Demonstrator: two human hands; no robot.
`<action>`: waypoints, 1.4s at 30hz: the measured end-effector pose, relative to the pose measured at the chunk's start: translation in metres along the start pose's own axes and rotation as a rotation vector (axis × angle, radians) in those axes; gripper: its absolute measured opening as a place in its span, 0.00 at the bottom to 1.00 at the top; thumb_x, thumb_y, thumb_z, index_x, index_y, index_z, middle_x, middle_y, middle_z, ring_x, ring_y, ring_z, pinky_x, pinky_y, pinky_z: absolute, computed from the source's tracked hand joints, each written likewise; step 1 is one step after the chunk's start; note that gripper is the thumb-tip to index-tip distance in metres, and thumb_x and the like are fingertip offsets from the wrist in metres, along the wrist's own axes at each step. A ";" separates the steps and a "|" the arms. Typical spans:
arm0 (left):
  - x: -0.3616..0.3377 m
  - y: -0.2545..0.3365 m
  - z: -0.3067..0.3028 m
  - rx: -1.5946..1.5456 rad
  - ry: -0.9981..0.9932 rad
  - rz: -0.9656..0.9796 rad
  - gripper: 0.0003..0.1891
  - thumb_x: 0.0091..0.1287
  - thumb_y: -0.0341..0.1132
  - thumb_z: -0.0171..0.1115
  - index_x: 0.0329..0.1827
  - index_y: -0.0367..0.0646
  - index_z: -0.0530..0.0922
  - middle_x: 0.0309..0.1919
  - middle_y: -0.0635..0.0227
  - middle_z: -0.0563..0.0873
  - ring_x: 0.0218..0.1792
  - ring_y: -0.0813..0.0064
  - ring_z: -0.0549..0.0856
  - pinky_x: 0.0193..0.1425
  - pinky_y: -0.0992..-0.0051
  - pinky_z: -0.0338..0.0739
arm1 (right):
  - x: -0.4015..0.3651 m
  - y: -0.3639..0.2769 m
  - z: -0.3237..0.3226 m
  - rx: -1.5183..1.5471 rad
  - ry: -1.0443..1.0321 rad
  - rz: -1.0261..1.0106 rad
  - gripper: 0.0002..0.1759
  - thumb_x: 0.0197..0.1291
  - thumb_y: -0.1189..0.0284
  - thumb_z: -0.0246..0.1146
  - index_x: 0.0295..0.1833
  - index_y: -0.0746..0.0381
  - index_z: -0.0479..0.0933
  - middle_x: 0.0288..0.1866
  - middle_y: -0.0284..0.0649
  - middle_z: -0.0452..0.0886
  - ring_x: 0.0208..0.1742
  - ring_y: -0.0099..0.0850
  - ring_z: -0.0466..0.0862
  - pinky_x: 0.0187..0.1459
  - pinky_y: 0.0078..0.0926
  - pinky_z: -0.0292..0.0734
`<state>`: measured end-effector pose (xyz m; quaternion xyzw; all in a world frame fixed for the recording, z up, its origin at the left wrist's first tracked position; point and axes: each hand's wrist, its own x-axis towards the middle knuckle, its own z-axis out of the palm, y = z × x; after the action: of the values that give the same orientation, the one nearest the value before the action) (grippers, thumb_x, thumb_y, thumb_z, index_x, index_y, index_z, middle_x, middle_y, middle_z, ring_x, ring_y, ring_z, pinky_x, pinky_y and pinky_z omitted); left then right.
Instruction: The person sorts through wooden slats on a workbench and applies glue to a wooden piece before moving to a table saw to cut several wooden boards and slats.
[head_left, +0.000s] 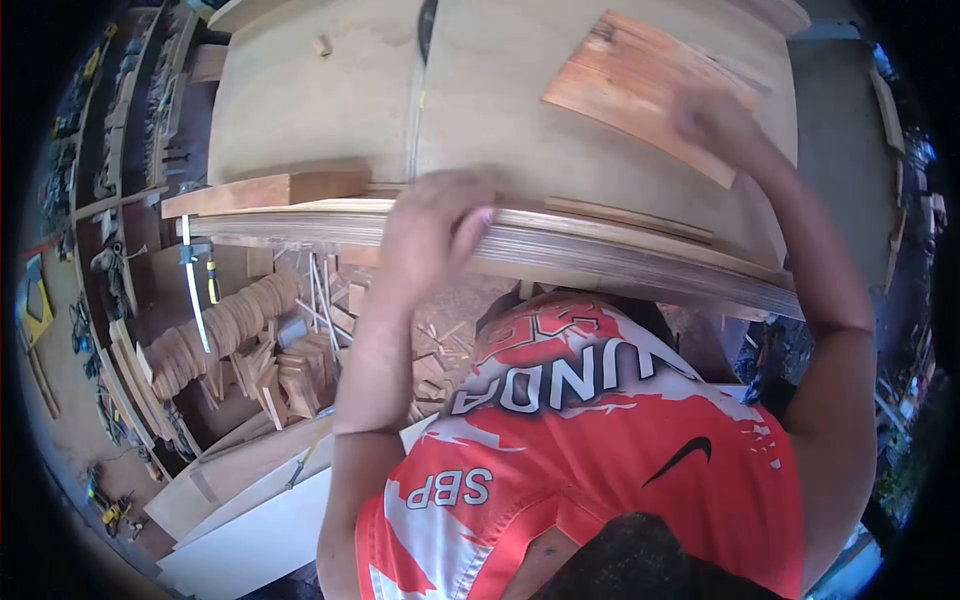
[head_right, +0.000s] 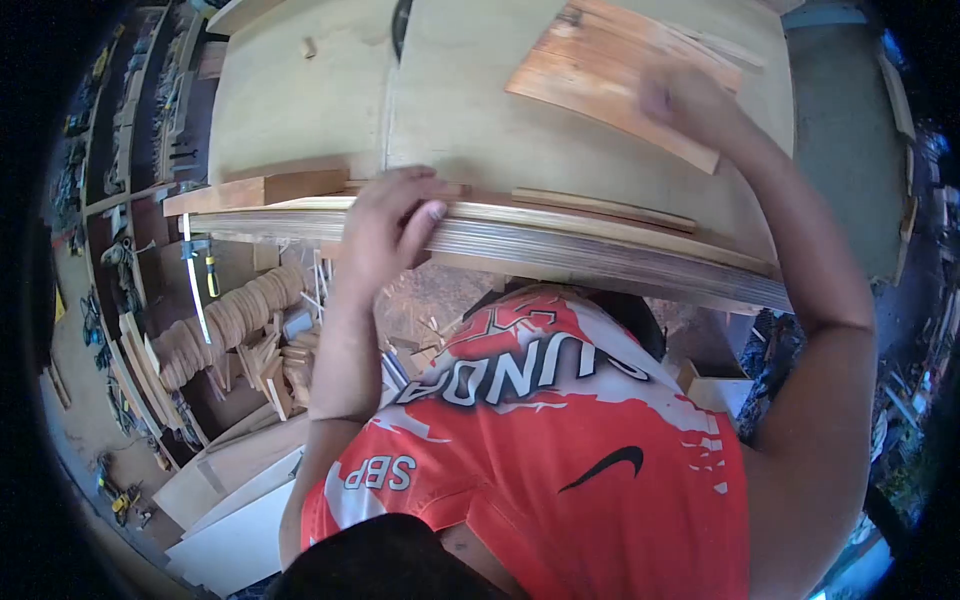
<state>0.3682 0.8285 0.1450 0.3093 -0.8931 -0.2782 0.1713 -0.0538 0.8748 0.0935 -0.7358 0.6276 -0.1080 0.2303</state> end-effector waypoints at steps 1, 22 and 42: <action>0.008 -0.004 0.001 0.099 -0.074 -0.018 0.17 0.70 0.42 0.63 0.51 0.37 0.85 0.49 0.51 0.88 0.54 0.49 0.84 0.61 0.58 0.77 | -0.022 0.010 0.010 0.004 -0.217 -0.004 0.12 0.65 0.65 0.64 0.44 0.63 0.83 0.35 0.47 0.84 0.36 0.39 0.84 0.39 0.40 0.77; 0.032 -0.029 -0.001 0.116 -0.505 -0.306 0.28 0.78 0.56 0.49 0.56 0.38 0.83 0.49 0.48 0.86 0.54 0.46 0.83 0.60 0.58 0.76 | 0.046 -0.044 0.038 0.048 0.184 -0.050 0.19 0.62 0.58 0.68 0.52 0.60 0.83 0.49 0.47 0.84 0.53 0.46 0.82 0.57 0.46 0.75; -0.073 -0.053 0.038 0.258 0.336 0.121 0.27 0.59 0.56 0.70 0.56 0.49 0.82 0.54 0.67 0.86 0.57 0.63 0.83 0.66 0.56 0.65 | 0.106 -0.064 0.058 -0.328 0.212 0.201 0.49 0.48 0.32 0.70 0.58 0.67 0.77 0.56 0.52 0.78 0.61 0.49 0.76 0.63 0.49 0.70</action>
<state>0.4287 0.8558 0.0737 0.3165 -0.8972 -0.0951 0.2931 0.0481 0.7906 0.0595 -0.6816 0.7278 -0.0578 0.0498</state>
